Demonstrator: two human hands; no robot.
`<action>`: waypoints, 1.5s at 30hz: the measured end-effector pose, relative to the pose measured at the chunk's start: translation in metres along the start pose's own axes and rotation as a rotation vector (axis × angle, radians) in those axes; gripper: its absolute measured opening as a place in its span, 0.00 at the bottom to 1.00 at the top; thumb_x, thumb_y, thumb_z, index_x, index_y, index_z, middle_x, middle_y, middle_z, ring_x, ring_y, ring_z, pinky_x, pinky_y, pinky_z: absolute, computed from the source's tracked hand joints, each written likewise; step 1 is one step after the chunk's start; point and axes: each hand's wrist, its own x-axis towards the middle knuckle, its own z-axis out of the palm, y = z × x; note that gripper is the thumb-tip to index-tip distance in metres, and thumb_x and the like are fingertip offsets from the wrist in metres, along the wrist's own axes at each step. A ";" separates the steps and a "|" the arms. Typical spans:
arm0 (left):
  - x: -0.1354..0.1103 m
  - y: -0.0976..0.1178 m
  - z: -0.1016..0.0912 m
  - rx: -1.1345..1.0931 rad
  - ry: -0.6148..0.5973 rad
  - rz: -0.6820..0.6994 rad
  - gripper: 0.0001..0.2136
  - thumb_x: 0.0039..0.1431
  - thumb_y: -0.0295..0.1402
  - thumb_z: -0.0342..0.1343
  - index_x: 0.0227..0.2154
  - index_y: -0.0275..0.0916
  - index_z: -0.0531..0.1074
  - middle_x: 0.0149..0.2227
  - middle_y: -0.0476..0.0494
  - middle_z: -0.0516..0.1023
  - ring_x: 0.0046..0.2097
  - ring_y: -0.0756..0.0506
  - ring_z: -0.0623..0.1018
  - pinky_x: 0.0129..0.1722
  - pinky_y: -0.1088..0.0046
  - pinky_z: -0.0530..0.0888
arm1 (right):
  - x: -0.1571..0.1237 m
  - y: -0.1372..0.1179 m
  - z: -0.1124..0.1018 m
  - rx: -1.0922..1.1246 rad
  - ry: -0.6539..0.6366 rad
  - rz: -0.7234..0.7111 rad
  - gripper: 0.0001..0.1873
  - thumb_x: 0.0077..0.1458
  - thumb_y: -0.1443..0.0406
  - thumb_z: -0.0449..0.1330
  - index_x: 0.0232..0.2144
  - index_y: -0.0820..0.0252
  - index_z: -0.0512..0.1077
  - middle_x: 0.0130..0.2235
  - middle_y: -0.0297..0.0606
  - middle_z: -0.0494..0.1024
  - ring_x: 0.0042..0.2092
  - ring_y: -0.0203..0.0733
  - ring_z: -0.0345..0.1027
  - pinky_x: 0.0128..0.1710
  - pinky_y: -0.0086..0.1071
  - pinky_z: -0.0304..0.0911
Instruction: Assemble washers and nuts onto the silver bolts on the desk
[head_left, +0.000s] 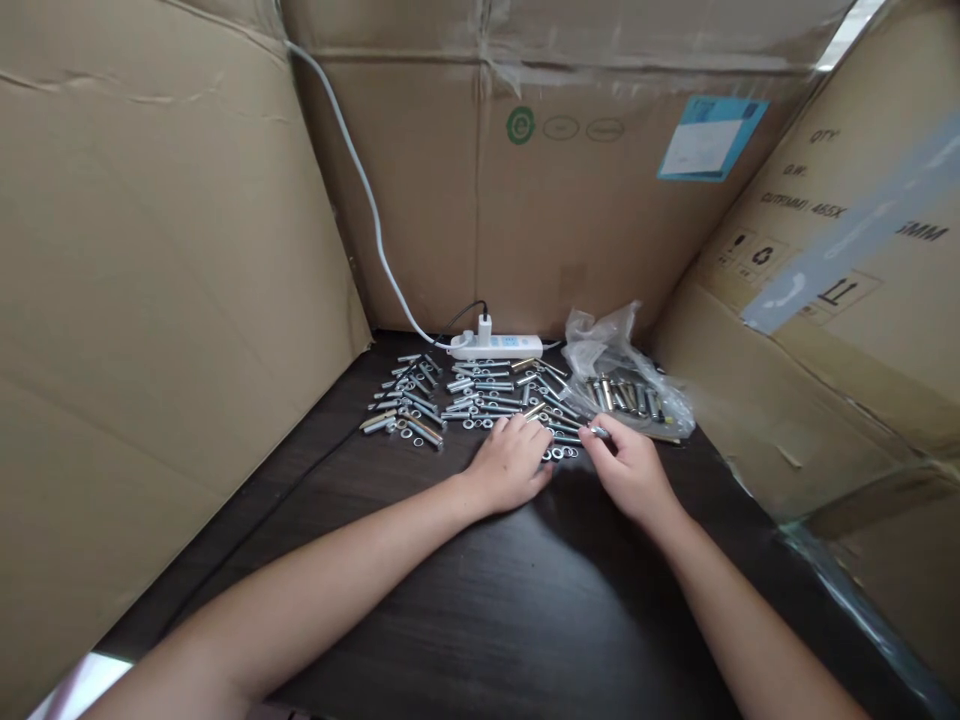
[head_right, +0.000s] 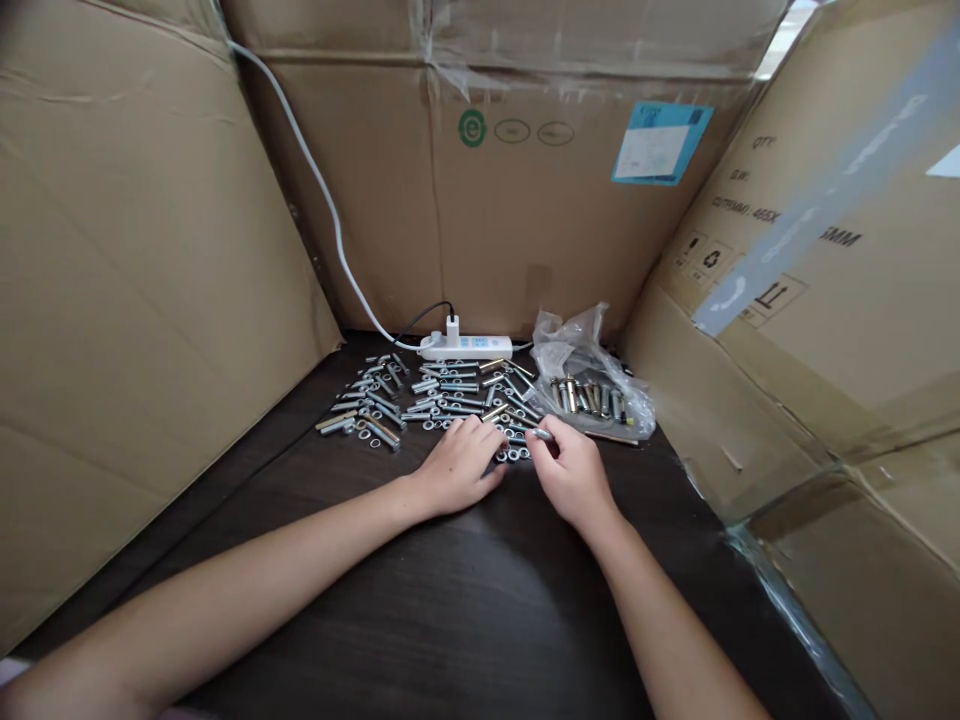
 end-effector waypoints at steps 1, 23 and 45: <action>0.000 -0.001 0.000 0.010 0.001 -0.005 0.10 0.60 0.36 0.49 0.40 0.37 0.66 0.40 0.42 0.69 0.44 0.42 0.64 0.42 0.65 0.62 | 0.000 0.000 0.000 -0.005 -0.001 -0.005 0.15 0.56 0.59 0.51 0.21 0.59 0.58 0.22 0.28 0.57 0.25 0.33 0.52 0.27 0.27 0.49; -0.036 -0.022 -0.022 -0.034 -0.046 -0.018 0.04 0.60 0.30 0.47 0.32 0.38 0.66 0.36 0.46 0.69 0.41 0.44 0.65 0.42 0.65 0.62 | -0.002 -0.006 0.003 -0.164 -0.360 0.013 0.12 0.53 0.64 0.51 0.33 0.57 0.75 0.32 0.35 0.78 0.32 0.41 0.69 0.33 0.31 0.59; -0.051 -0.043 -0.044 -0.096 -0.130 0.026 0.04 0.59 0.32 0.51 0.36 0.39 0.68 0.38 0.46 0.70 0.44 0.44 0.66 0.45 0.66 0.63 | -0.015 -0.027 0.017 -0.179 -0.537 -0.116 0.17 0.53 0.68 0.52 0.43 0.53 0.75 0.44 0.36 0.79 0.44 0.44 0.72 0.45 0.35 0.62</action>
